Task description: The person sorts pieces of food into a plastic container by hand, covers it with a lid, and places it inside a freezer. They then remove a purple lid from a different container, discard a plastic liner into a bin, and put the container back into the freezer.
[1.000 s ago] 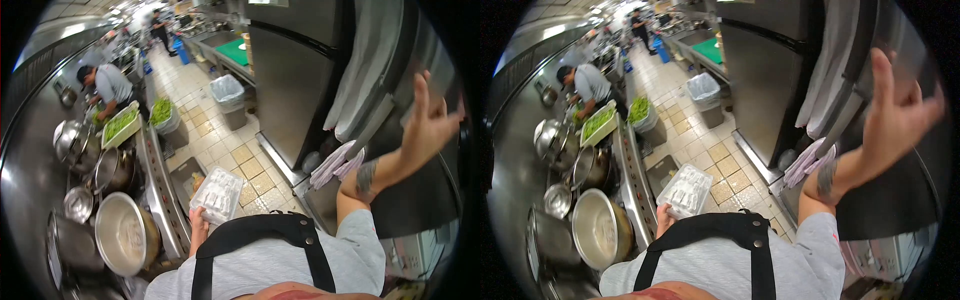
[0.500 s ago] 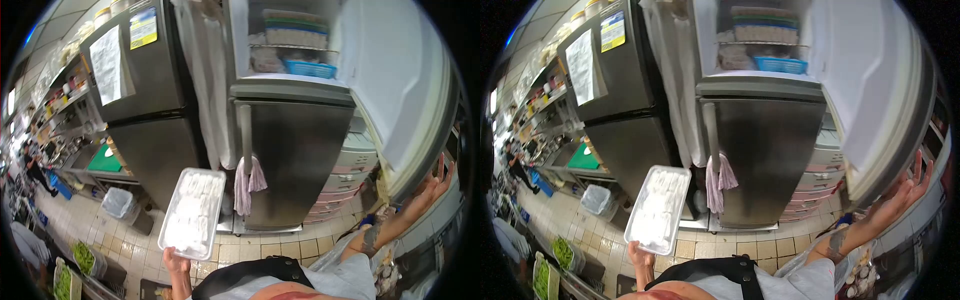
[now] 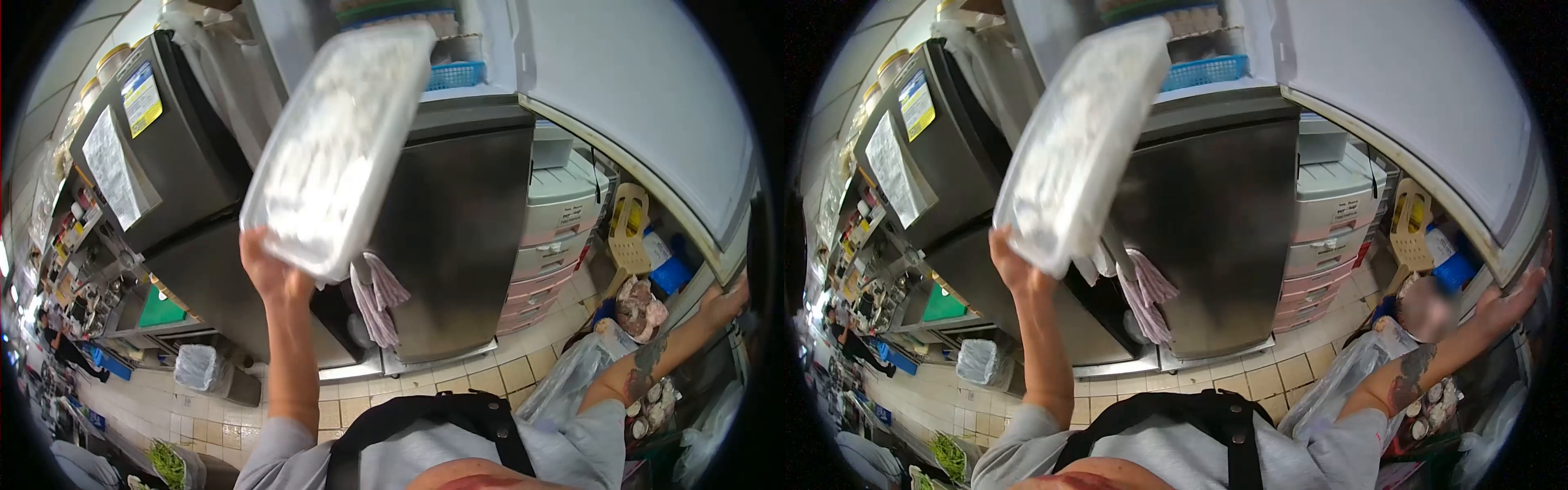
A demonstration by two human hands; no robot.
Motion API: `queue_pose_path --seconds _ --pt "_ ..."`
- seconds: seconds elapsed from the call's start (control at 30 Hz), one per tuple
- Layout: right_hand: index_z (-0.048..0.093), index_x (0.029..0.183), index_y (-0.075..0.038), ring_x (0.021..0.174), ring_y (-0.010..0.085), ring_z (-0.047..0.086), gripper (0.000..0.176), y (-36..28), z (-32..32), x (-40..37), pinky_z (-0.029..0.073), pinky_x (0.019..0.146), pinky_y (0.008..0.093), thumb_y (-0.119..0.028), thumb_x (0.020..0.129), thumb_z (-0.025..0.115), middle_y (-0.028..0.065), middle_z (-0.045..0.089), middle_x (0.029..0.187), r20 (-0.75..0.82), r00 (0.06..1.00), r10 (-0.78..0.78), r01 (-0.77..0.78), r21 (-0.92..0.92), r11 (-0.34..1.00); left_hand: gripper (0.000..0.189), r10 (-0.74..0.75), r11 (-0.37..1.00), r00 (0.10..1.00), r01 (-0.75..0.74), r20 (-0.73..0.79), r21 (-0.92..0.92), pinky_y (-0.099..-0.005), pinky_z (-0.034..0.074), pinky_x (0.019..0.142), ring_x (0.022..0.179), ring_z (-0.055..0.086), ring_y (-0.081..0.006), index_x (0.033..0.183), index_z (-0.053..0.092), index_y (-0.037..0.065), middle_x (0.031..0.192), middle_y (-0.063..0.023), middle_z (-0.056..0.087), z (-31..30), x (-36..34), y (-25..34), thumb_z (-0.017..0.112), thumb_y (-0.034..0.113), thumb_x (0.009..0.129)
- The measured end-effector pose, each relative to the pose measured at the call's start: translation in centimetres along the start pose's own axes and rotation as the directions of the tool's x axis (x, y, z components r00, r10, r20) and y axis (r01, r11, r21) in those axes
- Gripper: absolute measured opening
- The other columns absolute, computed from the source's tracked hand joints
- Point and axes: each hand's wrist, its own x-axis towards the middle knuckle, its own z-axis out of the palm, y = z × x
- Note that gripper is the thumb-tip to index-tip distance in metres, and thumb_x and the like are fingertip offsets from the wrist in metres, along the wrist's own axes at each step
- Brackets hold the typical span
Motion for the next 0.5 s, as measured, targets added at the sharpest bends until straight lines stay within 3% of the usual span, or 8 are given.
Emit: queue_pose_path --seconds 0.1,0.17,0.2,0.23,0.3,0.37,0.43,0.5 --pt "0.038 0.134 -0.001 0.124 0.0262 0.040 0.055 5.4 -5.0 2.7 0.032 0.103 0.0378 -0.038 0.095 0.045 0.0147 0.040 0.137 -0.046 0.994 -0.102 0.096 -0.126 0.987 0.058 0.083 0.992 0.992 -0.091 0.098 0.086 -0.0557 0.035 0.103 0.122 0.045 -0.0377 0.128 0.042 -0.005 0.131 -0.0224 0.048 4.3 8.7 -1.1 0.053 0.017 0.075" --pt "0.035 0.135 -0.001 0.123 0.0288 0.041 0.054 5.8 -5.1 3.1 0.035 0.101 0.0393 -0.035 0.095 0.044 0.0167 0.039 0.137 -0.013 0.976 -0.217 0.209 -0.227 0.951 0.065 -0.135 0.981 0.983 0.150 0.123 -0.120 -0.0588 0.029 0.105 0.126 0.040 -0.0401 0.132 0.038 -0.005 0.136 -0.0233 0.042 6.7 15.0 -0.2 0.049 0.019 0.073" --pt "0.033 0.136 0.000 0.123 0.0301 0.042 0.053 5.5 -4.8 3.1 0.036 0.101 0.0400 -0.033 0.095 0.044 0.0176 0.039 0.137 0.028 0.957 -0.288 0.284 -0.283 0.916 0.067 -0.051 0.998 0.998 0.050 -0.045 -0.032 -0.0608 0.026 0.106 0.127 0.038 -0.0402 0.134 0.034 -0.003 0.138 -0.0240 0.039 10.4 16.5 -1.5 0.045 0.024 0.074" --pt "0.032 0.137 0.000 0.123 0.0315 0.042 0.053 5.1 -4.4 3.3 0.037 0.100 0.0407 -0.031 0.096 0.044 0.0186 0.039 0.137 0.088 0.926 -0.368 0.375 -0.337 0.863 0.069 -0.037 0.991 0.997 0.029 0.064 0.128 -0.0621 0.023 0.106 0.130 0.034 -0.0401 0.137 0.031 -0.002 0.140 -0.0239 0.036 11.6 19.4 -1.7 0.040 0.029 0.076" --pt "0.029 0.138 0.000 0.122 0.0341 0.043 0.052 4.1 -3.3 3.6 0.040 0.099 0.0421 -0.027 0.096 0.044 0.0205 0.038 0.137 0.280 0.804 -0.525 0.593 -0.431 0.680 0.064 -0.002 0.944 0.992 -0.041 0.129 0.328 -0.0623 0.016 0.108 0.136 0.025 -0.0384 0.142 0.023 0.001 0.147 -0.0213 0.026 15.3 24.1 -3.3 0.028 0.033 0.088" --pt "0.026 0.139 0.000 0.121 0.0367 0.044 0.052 3.2 -2.2 4.4 0.042 0.098 0.0436 -0.024 0.097 0.044 0.0225 0.038 0.137 0.494 0.617 -0.613 0.785 -0.445 0.431 0.061 -0.132 0.927 0.957 0.026 0.259 0.375 -0.0615 0.014 0.109 0.137 0.022 -0.0367 0.145 0.020 0.003 0.149 -0.0190 0.023 17.3 30.0 -4.0 0.019 0.036 0.094" --pt "0.024 0.141 0.000 0.120 0.0393 0.045 0.052 2.6 -1.2 4.7 0.045 0.097 0.0450 -0.020 0.097 0.044 0.0244 0.037 0.137 0.655 0.428 -0.623 0.896 -0.399 0.196 0.063 -0.146 0.908 0.952 0.021 0.270 0.420 -0.0618 0.014 0.109 0.137 0.022 -0.0368 0.144 0.019 0.002 0.149 -0.0192 0.024 20.0 33.7 -6.3 0.021 0.039 0.093" --pt "0.021 0.142 0.000 0.119 0.0420 0.046 0.053 2.5 -1.3 4.9 0.047 0.095 0.0465 -0.016 0.098 0.044 0.0264 0.037 0.137 0.710 0.360 -0.605 0.921 -0.373 0.111 0.065 -0.151 0.888 0.947 0.004 0.282 0.461 -0.0621 0.014 0.108 0.137 0.022 -0.0369 0.144 0.019 0.002 0.148 -0.0195 0.024 22.1 36.4 -8.6 0.023 0.041 0.093"
